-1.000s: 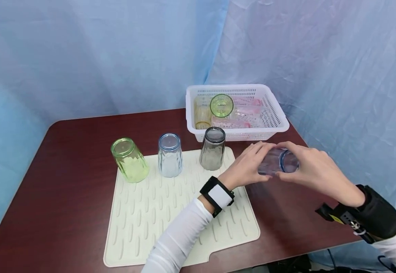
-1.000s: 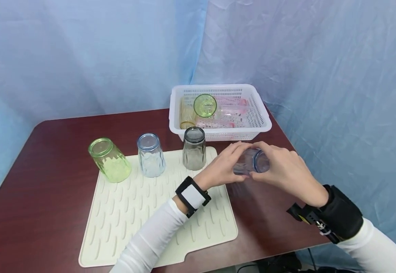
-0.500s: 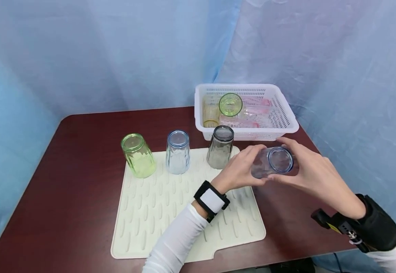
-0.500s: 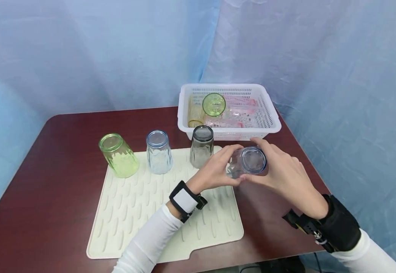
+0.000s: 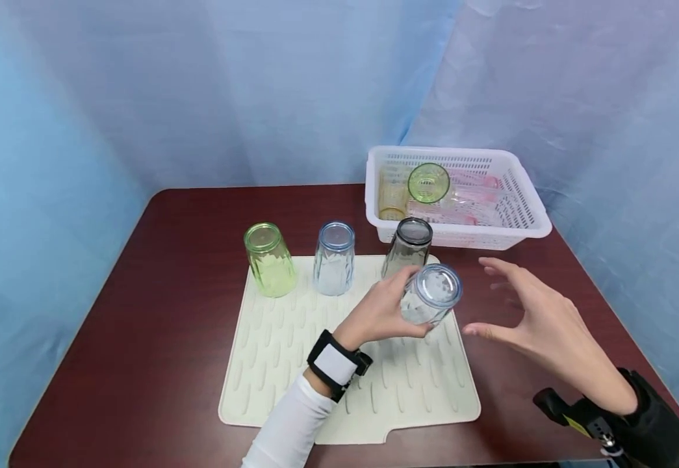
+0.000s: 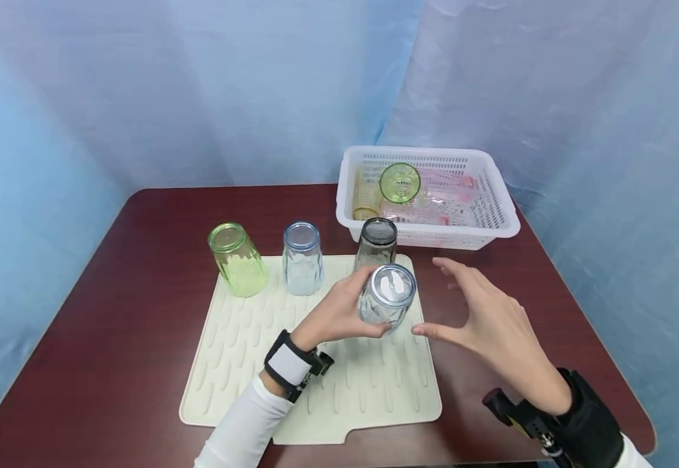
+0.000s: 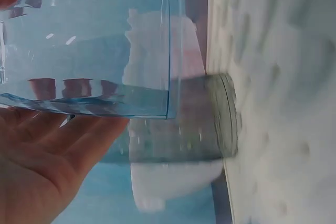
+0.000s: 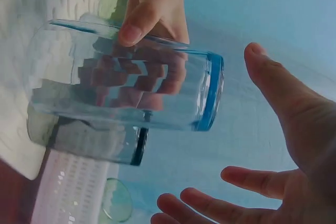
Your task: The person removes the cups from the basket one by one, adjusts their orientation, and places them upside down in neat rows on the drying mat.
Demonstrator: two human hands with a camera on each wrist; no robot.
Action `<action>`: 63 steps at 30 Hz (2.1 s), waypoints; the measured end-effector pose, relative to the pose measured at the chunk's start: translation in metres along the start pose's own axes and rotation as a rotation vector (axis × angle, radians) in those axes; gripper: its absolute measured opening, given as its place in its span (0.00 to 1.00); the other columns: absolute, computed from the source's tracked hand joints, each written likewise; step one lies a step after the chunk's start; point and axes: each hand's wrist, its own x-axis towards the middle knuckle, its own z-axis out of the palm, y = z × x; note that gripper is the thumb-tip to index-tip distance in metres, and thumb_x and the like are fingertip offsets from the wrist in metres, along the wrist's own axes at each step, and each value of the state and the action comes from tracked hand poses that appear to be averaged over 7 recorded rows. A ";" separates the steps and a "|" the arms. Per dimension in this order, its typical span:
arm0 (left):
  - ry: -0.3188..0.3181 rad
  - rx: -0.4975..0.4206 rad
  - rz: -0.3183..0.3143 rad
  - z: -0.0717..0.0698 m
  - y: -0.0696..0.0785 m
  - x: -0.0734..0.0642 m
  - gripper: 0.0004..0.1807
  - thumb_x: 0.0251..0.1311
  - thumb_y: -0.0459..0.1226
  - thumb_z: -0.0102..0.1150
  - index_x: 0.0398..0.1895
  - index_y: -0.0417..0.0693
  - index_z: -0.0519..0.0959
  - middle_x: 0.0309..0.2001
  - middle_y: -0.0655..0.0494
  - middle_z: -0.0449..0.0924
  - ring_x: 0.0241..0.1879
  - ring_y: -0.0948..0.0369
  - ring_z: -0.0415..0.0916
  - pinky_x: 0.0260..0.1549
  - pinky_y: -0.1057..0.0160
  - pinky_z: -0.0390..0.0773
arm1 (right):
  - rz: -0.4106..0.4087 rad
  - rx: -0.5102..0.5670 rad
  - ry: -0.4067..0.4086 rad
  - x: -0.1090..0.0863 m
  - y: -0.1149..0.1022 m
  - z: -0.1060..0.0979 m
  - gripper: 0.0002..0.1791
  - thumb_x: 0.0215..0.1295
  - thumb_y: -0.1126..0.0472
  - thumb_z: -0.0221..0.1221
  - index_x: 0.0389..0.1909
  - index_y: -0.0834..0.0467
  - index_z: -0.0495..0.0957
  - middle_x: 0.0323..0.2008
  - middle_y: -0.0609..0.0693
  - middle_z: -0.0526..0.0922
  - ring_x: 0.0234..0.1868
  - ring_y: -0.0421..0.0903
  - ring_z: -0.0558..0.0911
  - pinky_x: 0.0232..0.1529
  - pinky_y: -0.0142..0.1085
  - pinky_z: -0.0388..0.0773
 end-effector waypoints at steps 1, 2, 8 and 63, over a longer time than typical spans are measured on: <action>0.007 0.002 -0.012 -0.003 -0.002 -0.005 0.47 0.39 0.42 0.77 0.65 0.44 0.63 0.55 0.52 0.74 0.51 0.64 0.73 0.49 0.69 0.72 | 0.008 0.002 -0.004 -0.002 -0.001 0.002 0.52 0.38 0.45 0.77 0.67 0.52 0.65 0.56 0.50 0.76 0.46 0.48 0.79 0.38 0.37 0.72; 0.020 0.008 -0.022 -0.007 -0.003 -0.010 0.47 0.39 0.42 0.76 0.65 0.44 0.64 0.55 0.53 0.74 0.51 0.63 0.73 0.49 0.68 0.73 | 0.012 0.009 -0.009 -0.003 -0.002 0.004 0.51 0.39 0.45 0.77 0.67 0.52 0.65 0.56 0.50 0.76 0.46 0.47 0.79 0.38 0.36 0.72; 0.141 0.049 -0.067 -0.038 -0.013 -0.043 0.44 0.36 0.40 0.76 0.60 0.42 0.66 0.50 0.51 0.76 0.48 0.59 0.74 0.46 0.61 0.76 | 0.019 0.057 -0.021 -0.008 -0.004 0.016 0.49 0.40 0.44 0.77 0.66 0.50 0.67 0.55 0.47 0.76 0.44 0.43 0.79 0.39 0.30 0.71; 0.518 0.218 -0.369 -0.150 -0.043 -0.172 0.56 0.42 0.36 0.78 0.72 0.42 0.52 0.65 0.39 0.64 0.64 0.48 0.63 0.59 0.44 0.65 | -0.262 0.404 -0.145 0.044 -0.052 0.121 0.23 0.52 0.63 0.71 0.50 0.59 0.78 0.46 0.48 0.81 0.48 0.47 0.80 0.49 0.39 0.77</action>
